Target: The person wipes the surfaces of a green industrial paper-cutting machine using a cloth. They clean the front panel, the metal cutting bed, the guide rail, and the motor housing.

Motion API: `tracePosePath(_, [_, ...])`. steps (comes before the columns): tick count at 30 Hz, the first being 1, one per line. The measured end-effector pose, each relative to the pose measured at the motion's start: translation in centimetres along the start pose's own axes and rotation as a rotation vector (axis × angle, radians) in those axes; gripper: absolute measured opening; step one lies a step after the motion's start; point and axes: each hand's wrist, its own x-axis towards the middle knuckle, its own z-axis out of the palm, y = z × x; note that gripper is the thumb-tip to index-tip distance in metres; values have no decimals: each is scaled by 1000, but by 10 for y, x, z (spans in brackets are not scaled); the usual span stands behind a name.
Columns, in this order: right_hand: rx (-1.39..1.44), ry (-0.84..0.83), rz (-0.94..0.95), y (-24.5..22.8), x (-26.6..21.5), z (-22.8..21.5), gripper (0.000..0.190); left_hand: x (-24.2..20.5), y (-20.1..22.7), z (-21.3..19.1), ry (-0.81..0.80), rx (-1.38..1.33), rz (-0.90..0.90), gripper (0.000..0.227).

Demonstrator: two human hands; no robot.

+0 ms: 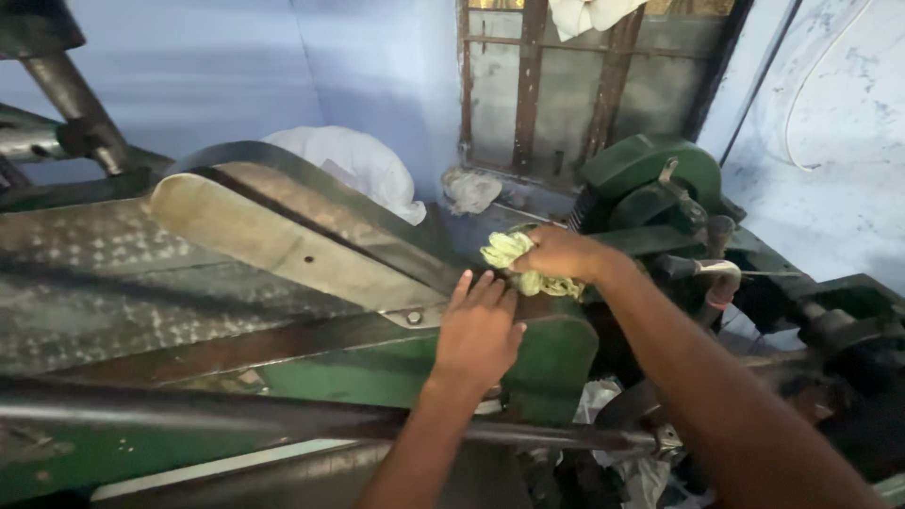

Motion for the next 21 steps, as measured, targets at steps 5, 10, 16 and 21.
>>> tracePosePath(5, [187,242,-80,-6,-14,50,38,-23,-8,-23,135,-2,31,32])
tracePosePath(10, [359,484,-224,-16,-33,82,33,-44,-20,-41,239,-3,34,26])
tracePosePath(16, [405,568,-166,-37,-37,92,33,-53,-26,-64,333,-7,14,19])
tracePosePath(21, [199,712,-388,-43,-54,104,29,-61,-24,-81,379,-18,26,23])
